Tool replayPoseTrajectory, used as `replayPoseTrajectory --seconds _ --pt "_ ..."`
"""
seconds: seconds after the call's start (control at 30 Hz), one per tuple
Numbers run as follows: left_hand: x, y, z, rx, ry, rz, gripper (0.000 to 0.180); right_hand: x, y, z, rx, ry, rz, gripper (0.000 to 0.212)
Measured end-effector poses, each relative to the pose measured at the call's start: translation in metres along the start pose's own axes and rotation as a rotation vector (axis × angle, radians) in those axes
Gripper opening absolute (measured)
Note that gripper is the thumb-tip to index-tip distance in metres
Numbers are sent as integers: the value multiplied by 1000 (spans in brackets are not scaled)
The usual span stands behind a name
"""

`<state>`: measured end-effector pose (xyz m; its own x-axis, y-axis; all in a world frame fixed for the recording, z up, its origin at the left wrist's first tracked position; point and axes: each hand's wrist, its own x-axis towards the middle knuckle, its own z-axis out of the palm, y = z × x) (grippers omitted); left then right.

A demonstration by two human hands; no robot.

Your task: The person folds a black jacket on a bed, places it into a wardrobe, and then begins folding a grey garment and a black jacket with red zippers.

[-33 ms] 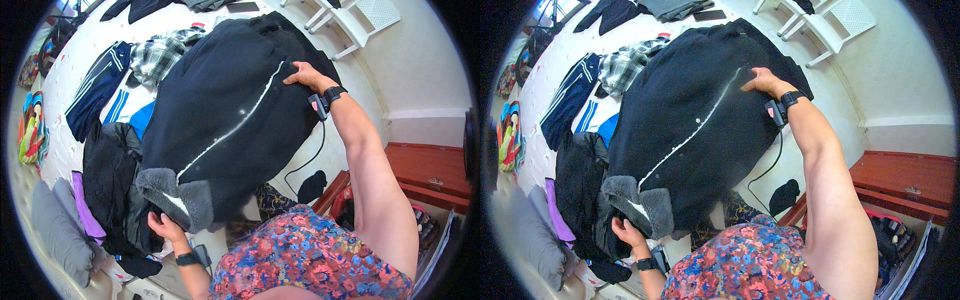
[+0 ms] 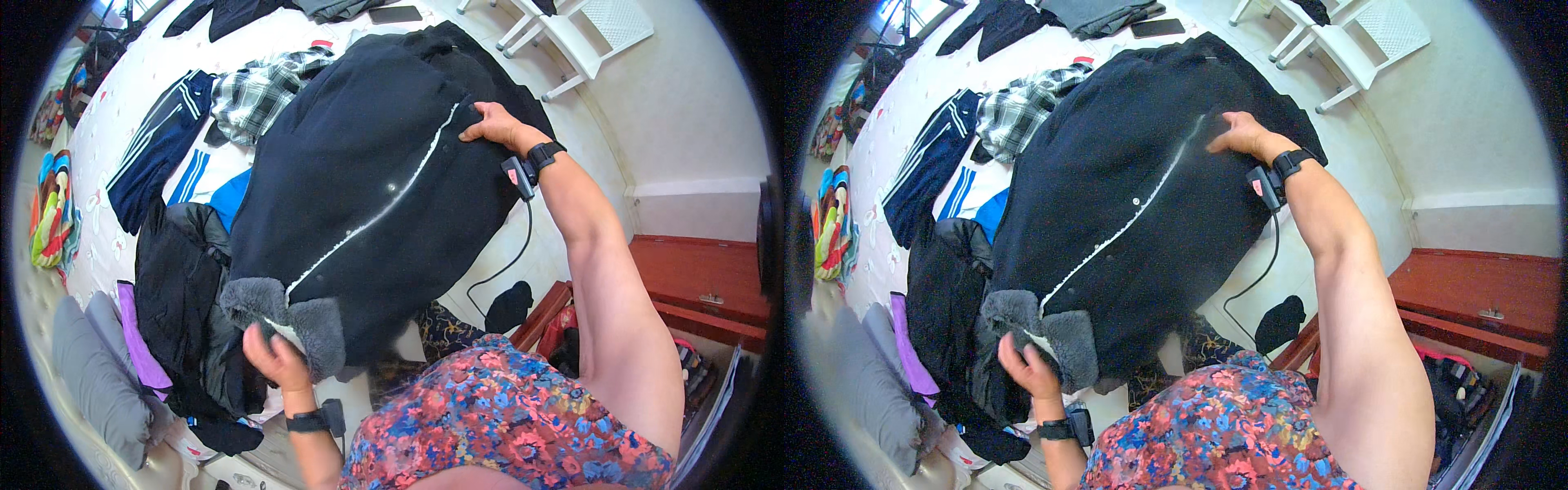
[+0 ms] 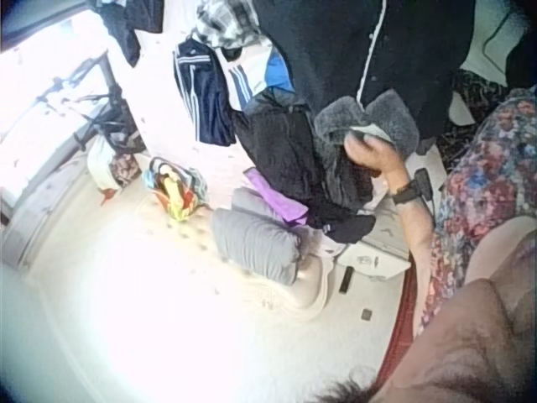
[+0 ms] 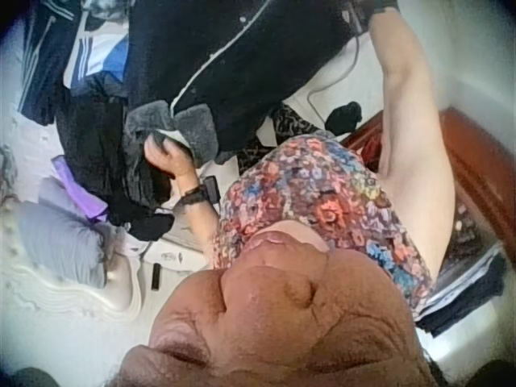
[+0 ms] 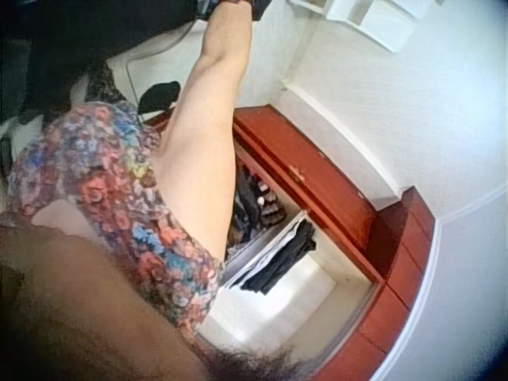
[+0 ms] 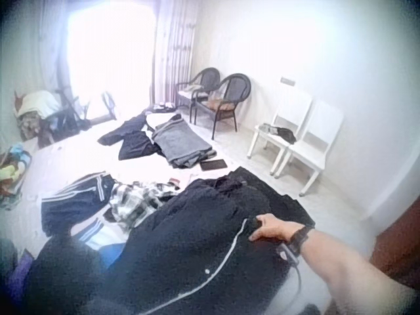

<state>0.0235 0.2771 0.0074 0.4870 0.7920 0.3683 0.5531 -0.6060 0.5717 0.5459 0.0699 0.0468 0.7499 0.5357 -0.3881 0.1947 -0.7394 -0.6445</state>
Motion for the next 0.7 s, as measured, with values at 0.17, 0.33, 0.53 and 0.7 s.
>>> replayPoseTrajectory --seconds 0.17,0.33,0.53,0.7 --pt "47 95 44 -22 -588 685 52 -21 -56 -16 -118 -282 -96 48" --pt "69 134 104 130 -717 712 53 -68 -113 -43 -123 -468 98 48" --pt "71 125 141 146 -739 601 55 -137 -159 -9 116 -500 -290 50" --pt "51 62 173 49 -691 649 46 -208 -213 105 -154 -507 -665 61"
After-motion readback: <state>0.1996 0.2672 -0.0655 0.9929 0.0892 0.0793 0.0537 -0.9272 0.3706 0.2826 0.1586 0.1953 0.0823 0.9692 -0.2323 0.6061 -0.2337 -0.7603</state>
